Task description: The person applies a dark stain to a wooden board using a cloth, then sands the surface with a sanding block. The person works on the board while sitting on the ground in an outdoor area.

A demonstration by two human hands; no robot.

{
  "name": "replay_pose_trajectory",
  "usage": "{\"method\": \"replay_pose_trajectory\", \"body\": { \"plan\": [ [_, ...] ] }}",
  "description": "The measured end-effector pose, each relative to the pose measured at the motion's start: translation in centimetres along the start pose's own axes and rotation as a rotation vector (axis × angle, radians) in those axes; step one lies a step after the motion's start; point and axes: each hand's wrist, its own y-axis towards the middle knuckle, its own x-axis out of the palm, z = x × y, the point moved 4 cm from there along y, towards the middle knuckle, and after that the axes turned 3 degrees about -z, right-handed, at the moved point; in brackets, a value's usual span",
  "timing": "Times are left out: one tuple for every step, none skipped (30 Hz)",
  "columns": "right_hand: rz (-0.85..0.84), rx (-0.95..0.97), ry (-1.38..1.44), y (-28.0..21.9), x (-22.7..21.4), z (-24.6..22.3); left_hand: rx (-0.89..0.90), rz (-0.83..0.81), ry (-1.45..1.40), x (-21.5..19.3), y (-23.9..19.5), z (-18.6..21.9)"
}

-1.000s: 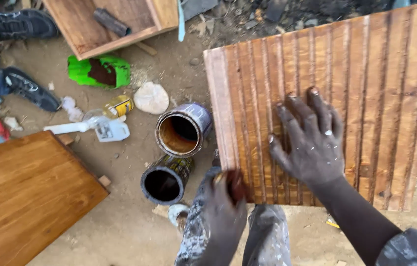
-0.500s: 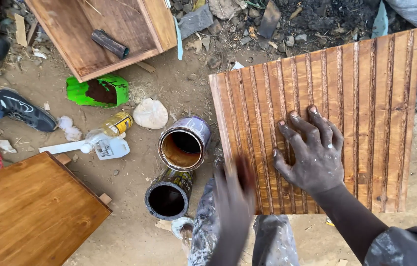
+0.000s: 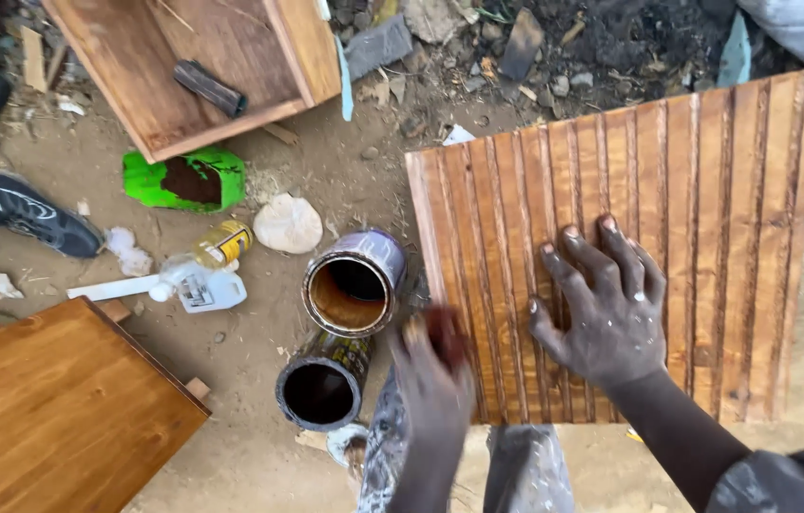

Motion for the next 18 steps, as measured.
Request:
{"method": "replay_pose_trajectory", "body": {
  "plan": [
    [-0.014, 0.005, -0.003, -0.1, 0.1, 0.1, -0.006, -0.014, 0.003, -0.9, 2.7, 2.8],
    [-0.017, 0.002, 0.008, -0.2, 0.1, 0.1, 0.219, 0.217, -0.04, -2.7, 5.1, 6.4],
    [-0.008, -0.007, 0.023, 0.1, 0.3, 0.0, 0.447, 0.46, -0.083, -4.6, 7.6, 9.9],
    [-0.011, -0.008, 0.024, 0.0, -0.1, 0.1, 0.444, 0.458, -0.082, -5.9, 8.7, 12.0],
    [0.002, -0.014, 0.022, 0.1, -0.3, 0.0, 0.478, 0.451, -0.128, -7.4, 10.1, 14.3],
    [0.015, -0.019, 0.02, 0.4, -0.6, -0.1, 0.513, 0.443, -0.173, -9.1, 11.4, 16.7],
    [0.025, -0.019, 0.02, 0.3, -0.2, 0.0, 0.521, 0.449, -0.173, -9.5, 10.1, 16.9],
    [0.048, -0.024, 0.005, 0.3, 0.2, 0.2, 0.52, 0.445, -0.2, -9.9, 8.8, 17.0],
    [0.06, -0.034, -0.007, -0.1, 0.4, 0.4, 0.508, 0.439, -0.226, -10.1, 7.2, 16.7],
    [0.06, -0.037, -0.003, -0.3, 0.5, 0.2, 0.504, 0.443, -0.224, -6.4, 7.3, 11.3],
    [0.071, -0.029, 0.009, -0.2, 0.7, 0.3, 0.716, 0.689, 0.262, -3.0, 5.9, 7.0],
    [0.081, -0.02, 0.022, 0.0, 0.8, 0.4, 0.896, 0.912, 0.774, 0.6, 3.6, 2.3],
    [0.105, -0.029, 0.025, 0.0, 0.7, 0.3, 0.896, 0.939, 0.775, 1.5, -0.7, 0.9],
    [0.049, -0.032, 0.004, 0.1, 0.8, 0.3, 0.688, 0.694, 0.559, 1.4, -4.5, -1.5],
    [-0.015, -0.03, -0.031, -0.2, 0.7, 0.7, 0.49, 0.434, 0.331, 0.8, -8.8, -4.2],
    [0.002, -0.032, -0.043, 0.2, 0.6, 0.8, 0.503, 0.446, 0.319, 1.3, -8.0, -3.0],
    [-0.016, -0.018, -0.03, 0.1, 0.4, 0.7, 0.609, 0.664, 0.334, 1.0, -8.3, -1.7],
    [-0.033, -0.005, -0.018, 0.0, 0.4, 0.6, 0.712, 0.884, 0.344, 0.8, -8.8, -0.6]
  ]
}}
